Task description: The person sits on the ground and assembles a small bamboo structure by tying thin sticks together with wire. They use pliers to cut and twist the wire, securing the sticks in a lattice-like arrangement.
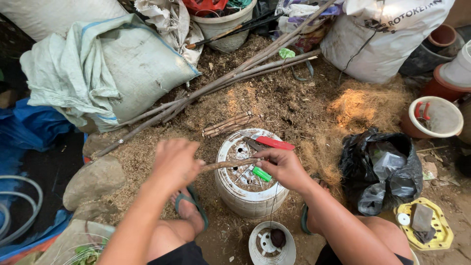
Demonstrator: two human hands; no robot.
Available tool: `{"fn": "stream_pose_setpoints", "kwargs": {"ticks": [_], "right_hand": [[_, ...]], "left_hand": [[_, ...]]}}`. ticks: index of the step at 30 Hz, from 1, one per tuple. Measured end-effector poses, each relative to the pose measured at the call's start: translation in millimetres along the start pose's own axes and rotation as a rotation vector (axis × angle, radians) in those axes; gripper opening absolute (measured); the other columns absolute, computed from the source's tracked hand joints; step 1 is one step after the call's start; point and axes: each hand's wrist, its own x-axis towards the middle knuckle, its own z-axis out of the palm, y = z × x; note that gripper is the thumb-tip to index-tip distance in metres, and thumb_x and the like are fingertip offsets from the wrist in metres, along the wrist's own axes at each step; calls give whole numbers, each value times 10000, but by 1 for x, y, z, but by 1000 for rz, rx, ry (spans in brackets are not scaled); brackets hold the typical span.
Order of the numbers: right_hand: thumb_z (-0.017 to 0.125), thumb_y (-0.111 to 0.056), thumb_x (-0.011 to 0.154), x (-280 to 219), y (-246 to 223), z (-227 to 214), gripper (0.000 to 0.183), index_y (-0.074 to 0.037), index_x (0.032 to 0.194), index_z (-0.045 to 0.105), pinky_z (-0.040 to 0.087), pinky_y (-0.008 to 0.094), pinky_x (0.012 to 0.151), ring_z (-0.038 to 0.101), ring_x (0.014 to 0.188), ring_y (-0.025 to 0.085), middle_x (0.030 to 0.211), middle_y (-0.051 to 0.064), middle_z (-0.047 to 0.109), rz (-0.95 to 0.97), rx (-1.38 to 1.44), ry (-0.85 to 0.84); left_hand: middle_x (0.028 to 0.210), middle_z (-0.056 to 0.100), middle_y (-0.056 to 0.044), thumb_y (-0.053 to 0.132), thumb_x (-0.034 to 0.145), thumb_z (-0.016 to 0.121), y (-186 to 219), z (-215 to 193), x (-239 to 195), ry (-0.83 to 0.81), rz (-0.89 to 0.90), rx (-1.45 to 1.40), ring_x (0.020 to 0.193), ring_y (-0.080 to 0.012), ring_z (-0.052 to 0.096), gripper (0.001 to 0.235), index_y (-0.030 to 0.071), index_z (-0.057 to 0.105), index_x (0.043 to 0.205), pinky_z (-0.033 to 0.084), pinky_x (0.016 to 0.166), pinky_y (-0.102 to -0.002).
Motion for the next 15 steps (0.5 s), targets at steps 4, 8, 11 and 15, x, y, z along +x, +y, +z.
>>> {"fn": "stream_pose_setpoints", "kwargs": {"ticks": [4,8,11,15], "right_hand": [[749,-69,895,-1,-7,1,231,-13,1117,770,483,260,585,597,686,68,824,31,736,105,-155,-9],[726,-61,912,-2,-6,-3,216,-7,1119,756,514,254,647,615,759,52,884,25,735,81,-86,-85],[726,-72,916,2,-6,-5,202,-8,1107,736,544,244,722,654,840,48,951,11,751,86,-17,-127],[732,-72,928,1,-8,-10,198,2,1111,743,539,252,726,646,845,65,961,27,755,75,37,-176]], "left_hand": [[1459,538,-180,318,925,700,54,36,11,42,278,-463,1352,-377,421,581,95,516,1429,288,1112,-508],[1269,681,-101,237,975,611,75,78,31,-184,250,-1075,1183,-220,666,496,96,499,1437,527,988,-389],[1161,736,-88,208,999,584,75,98,37,-293,318,-1340,1076,-174,699,375,41,606,1334,561,950,-349],[1042,751,-56,248,1017,588,68,108,46,-289,293,-1146,970,-132,675,327,33,668,1250,553,880,-329]]}}
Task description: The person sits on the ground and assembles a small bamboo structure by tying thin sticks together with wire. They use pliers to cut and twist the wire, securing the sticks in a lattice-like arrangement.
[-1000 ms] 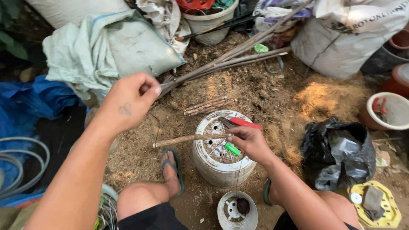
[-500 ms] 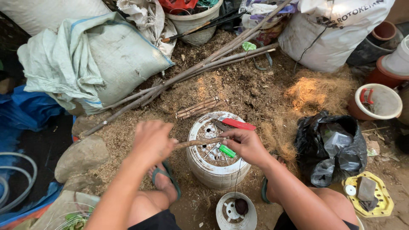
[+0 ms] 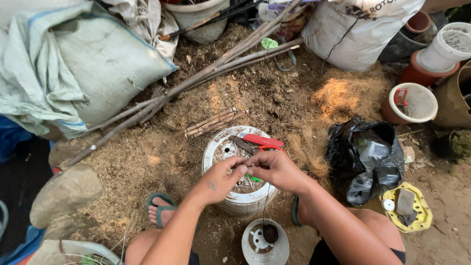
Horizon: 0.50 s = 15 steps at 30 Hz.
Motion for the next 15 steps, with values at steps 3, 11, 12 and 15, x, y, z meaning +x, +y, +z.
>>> {"fn": "stream_pose_setpoints", "kwargs": {"ticks": [3,11,12,15], "right_hand": [[723,-48,926,-1,-13,-10,181,20,1093,743,539,255,736,656,859,73,969,38,765,10,-20,-106],[720,-31,913,-7,-17,-24,177,40,1073,745,565,255,753,693,855,103,950,69,769,-10,68,-91],[725,-35,913,-6,-14,-25,182,39,1077,748,555,249,758,689,858,103,952,72,772,-36,46,-58],[734,-49,907,-2,-4,-25,180,42,1058,766,546,273,697,665,790,118,902,79,766,27,12,155]], "left_hand": [[1053,732,-33,284,1035,555,0,-23,9,-179,-12,-43,981,-107,651,349,54,677,1267,530,884,-299],[991,771,-80,263,877,729,47,-58,-6,-199,9,464,925,-187,715,273,93,741,1091,562,839,-349],[974,775,-87,250,862,725,63,-68,-10,-89,28,516,903,-205,730,235,94,752,1035,570,817,-357],[907,784,-86,220,867,667,119,-102,-32,270,20,636,834,-227,759,161,107,759,934,582,777,-368]]}}
